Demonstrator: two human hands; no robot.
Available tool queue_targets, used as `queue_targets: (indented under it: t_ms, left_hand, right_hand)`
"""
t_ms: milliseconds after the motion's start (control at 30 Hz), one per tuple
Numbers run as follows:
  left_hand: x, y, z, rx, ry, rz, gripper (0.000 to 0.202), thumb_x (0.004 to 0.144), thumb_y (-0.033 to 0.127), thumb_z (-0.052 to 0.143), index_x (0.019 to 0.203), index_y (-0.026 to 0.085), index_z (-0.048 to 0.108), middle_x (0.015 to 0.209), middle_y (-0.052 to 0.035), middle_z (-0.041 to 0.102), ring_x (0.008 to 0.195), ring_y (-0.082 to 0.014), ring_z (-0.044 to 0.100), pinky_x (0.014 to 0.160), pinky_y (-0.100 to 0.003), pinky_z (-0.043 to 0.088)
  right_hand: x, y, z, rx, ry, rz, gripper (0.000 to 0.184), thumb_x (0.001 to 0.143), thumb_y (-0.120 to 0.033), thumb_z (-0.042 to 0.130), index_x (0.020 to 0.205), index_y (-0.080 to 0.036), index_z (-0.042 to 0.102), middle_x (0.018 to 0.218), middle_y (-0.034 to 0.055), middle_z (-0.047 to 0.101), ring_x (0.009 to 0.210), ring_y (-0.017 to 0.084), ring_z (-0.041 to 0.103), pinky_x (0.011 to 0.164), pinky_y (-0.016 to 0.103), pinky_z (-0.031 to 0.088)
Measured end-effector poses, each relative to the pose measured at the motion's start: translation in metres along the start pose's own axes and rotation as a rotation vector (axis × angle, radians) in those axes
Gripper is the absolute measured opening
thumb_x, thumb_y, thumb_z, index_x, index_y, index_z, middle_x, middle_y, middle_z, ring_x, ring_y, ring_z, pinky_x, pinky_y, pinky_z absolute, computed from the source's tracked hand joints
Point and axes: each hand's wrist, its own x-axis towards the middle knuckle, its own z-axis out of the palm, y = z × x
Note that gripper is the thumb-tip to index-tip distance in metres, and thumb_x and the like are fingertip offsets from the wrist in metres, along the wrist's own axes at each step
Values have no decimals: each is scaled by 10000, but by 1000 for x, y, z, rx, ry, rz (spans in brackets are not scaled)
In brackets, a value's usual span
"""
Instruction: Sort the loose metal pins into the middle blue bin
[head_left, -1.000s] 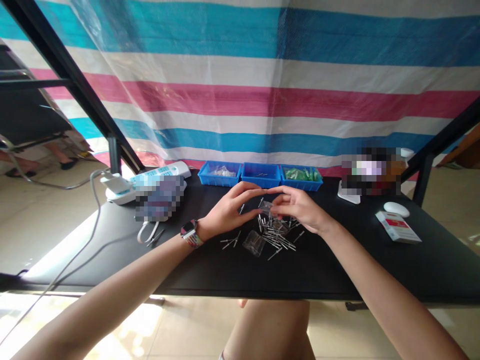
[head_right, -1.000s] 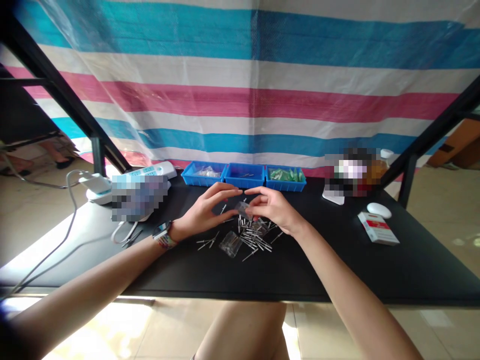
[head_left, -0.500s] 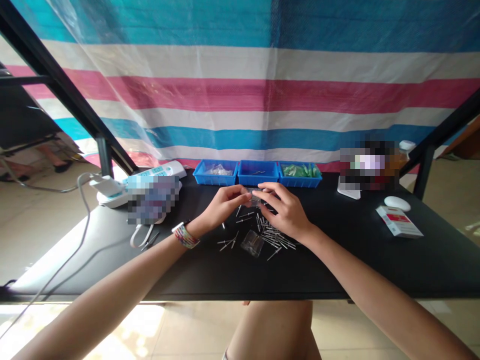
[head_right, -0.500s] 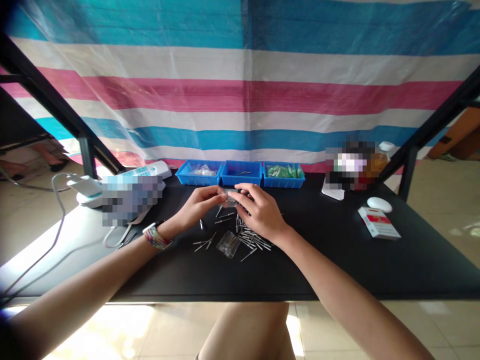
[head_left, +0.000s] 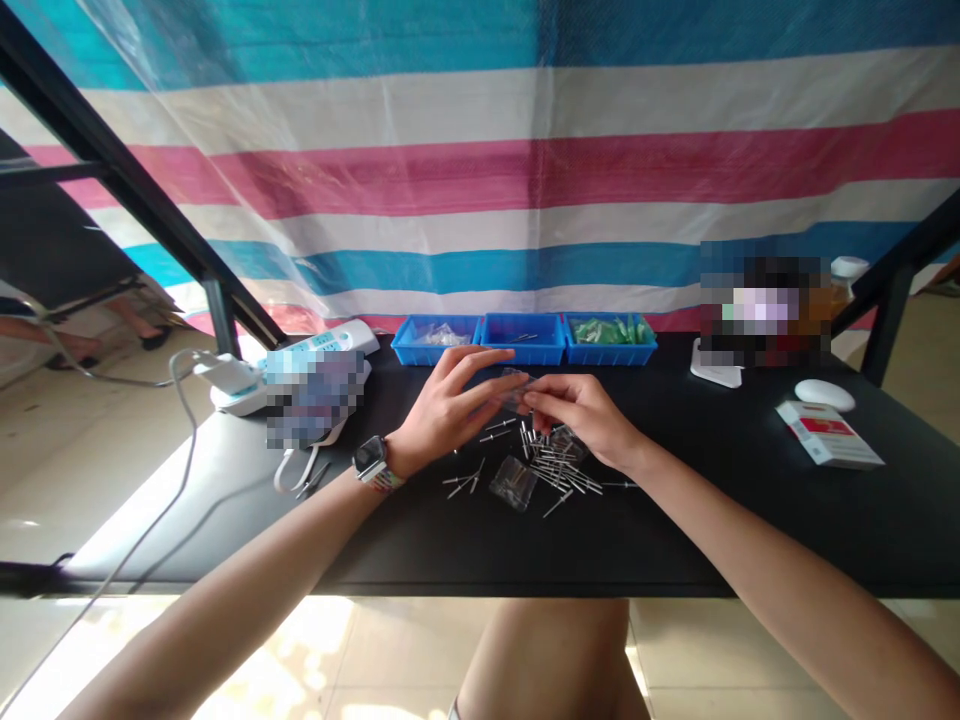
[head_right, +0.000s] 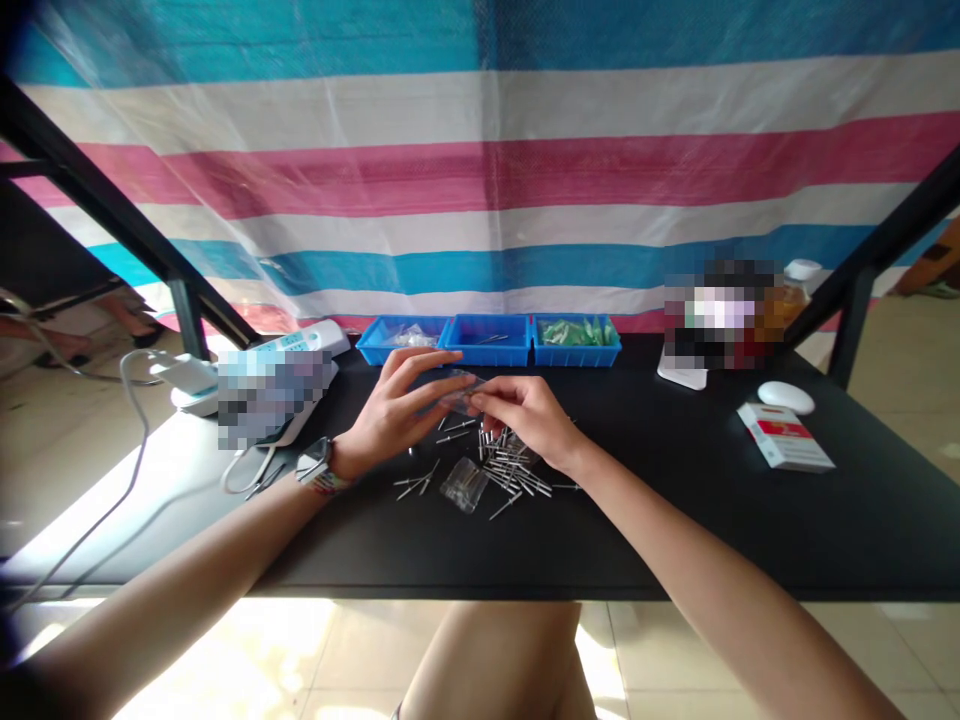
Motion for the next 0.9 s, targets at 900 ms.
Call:
queue_targets:
  t_ms: [900]
  left_hand:
    - [-1, -46, 5, -667, 302, -728, 650, 910, 346, 726, 1519, 178, 575, 1053, -82, 782, 760, -148, 696, 719, -285, 584]
  right_hand:
    - [-22, -2, 20, -582, -156, -450, 116, 959, -201, 676, 967, -208, 791, 912, 50, 802, 805, 193, 706, 813, 352, 560]
